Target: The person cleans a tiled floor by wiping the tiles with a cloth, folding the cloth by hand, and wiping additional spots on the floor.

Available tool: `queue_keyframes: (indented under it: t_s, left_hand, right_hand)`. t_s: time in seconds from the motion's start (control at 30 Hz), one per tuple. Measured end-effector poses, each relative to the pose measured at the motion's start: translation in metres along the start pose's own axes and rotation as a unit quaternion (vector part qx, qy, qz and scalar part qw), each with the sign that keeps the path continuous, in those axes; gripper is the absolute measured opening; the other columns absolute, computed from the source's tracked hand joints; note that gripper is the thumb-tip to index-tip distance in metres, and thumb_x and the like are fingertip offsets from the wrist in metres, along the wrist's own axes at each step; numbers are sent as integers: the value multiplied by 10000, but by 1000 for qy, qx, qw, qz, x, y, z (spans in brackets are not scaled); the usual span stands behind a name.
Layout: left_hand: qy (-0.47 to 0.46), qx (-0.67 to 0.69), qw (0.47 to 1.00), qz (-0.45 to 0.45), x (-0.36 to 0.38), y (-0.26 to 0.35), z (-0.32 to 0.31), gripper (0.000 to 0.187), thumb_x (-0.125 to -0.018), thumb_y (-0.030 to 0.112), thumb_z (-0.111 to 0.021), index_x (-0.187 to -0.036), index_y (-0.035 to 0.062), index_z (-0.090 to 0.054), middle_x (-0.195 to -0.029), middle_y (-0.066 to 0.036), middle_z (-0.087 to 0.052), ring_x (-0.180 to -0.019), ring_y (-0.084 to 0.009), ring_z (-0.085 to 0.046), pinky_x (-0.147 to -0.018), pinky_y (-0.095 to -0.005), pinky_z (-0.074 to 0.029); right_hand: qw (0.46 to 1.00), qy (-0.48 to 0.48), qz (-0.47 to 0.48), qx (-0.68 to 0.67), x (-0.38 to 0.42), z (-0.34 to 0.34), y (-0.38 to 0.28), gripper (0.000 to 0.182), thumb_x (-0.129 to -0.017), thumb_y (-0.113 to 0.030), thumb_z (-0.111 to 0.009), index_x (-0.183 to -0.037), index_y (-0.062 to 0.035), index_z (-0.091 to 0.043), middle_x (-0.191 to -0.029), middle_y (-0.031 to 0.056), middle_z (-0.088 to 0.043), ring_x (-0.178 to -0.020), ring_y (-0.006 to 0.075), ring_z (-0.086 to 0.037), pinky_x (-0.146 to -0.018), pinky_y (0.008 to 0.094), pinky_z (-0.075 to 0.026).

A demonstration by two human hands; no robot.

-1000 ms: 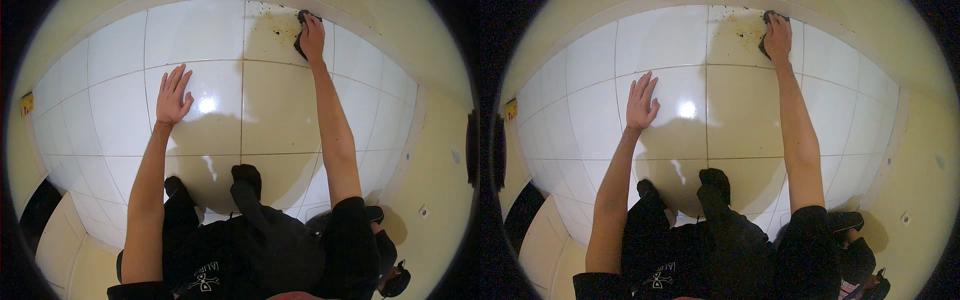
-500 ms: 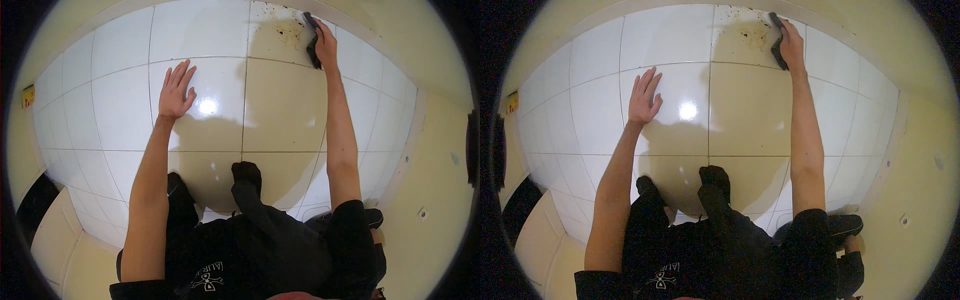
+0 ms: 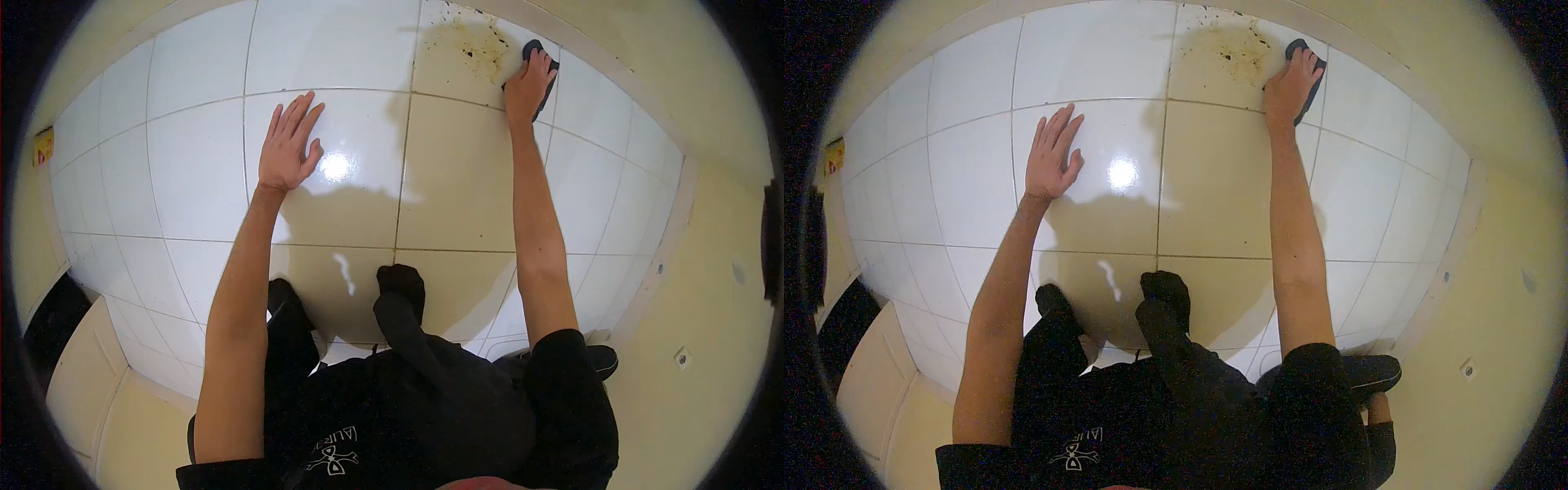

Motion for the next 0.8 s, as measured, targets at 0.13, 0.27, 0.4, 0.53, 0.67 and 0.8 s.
queue_keyframes:
  t_s: [0.13,0.27,0.4,0.53,0.67,0.8]
  left_hand:
    - [-2,-2,1000,1,0,0,0,680,-889,168,-581,-1557,124,-463,-1656,-105,-395,-1531,-326,-357,-1288,-545,-215]
    - [-5,-6,1000,4,0,0,-1,675,-891,169,-579,-1555,123,-466,-1656,-105,-395,-1532,-325,-357,-1288,-543,-215]
    - [-6,-2,1000,7,-1,2,1,672,-890,164,-579,-1552,122,-472,-1657,-104,-396,-1532,-324,-358,-1288,-543,-214]
    - [-3,1,1000,7,-1,1,0,664,-888,159,-582,-1544,123,-483,-1654,-100,-402,-1529,-322,-363,-1286,-543,-217]
    - [2,0,1000,6,-1,1,0,667,-878,156,-590,-1537,125,-491,-1649,-96,-409,-1524,-316,-373,-1285,-543,-223]
    - [19,-5,1000,3,-2,1,-1,620,-888,213,-573,-1502,127,-535,-1627,-79,-447,-1499,-290,-409,-1281,-517,-244]
  right_hand:
    - [1000,-3,11,1,-8,-10,-10,464,-899,14,-503,-1355,95,-533,-1472,295,-492,-1440,428,-385,-1245,635,-186]
    - [999,-12,24,-17,-11,-13,-13,498,-880,2,-528,-1368,100,-524,-1461,302,-495,-1430,444,-390,-1246,636,-182]
    - [999,8,44,-28,-13,-26,-15,517,-880,-15,-543,-1385,99,-529,-1470,281,-502,-1436,442,-390,-1245,636,-184]
    - [998,-9,33,-50,-18,-37,-29,502,-916,-17,-529,-1407,89,-531,-1518,266,-487,-1473,432,-371,-1254,623,-187]
    - [996,-16,44,-80,-21,-42,-39,493,-947,-28,-523,-1431,66,-531,-1543,261,-487,-1487,424,-384,-1271,588,-195]
    - [988,-42,98,-112,-21,-43,-45,495,-956,-30,-522,-1446,32,-544,-1534,236,-518,-1480,404,-417,-1278,562,-210]
Point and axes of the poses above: each hand's wrist, its own x-axis away from the middle knuckle, its own z-axis out of the back of the hand, y = z × x, the point moved 1 cm from there along -x, towards the middle knuckle
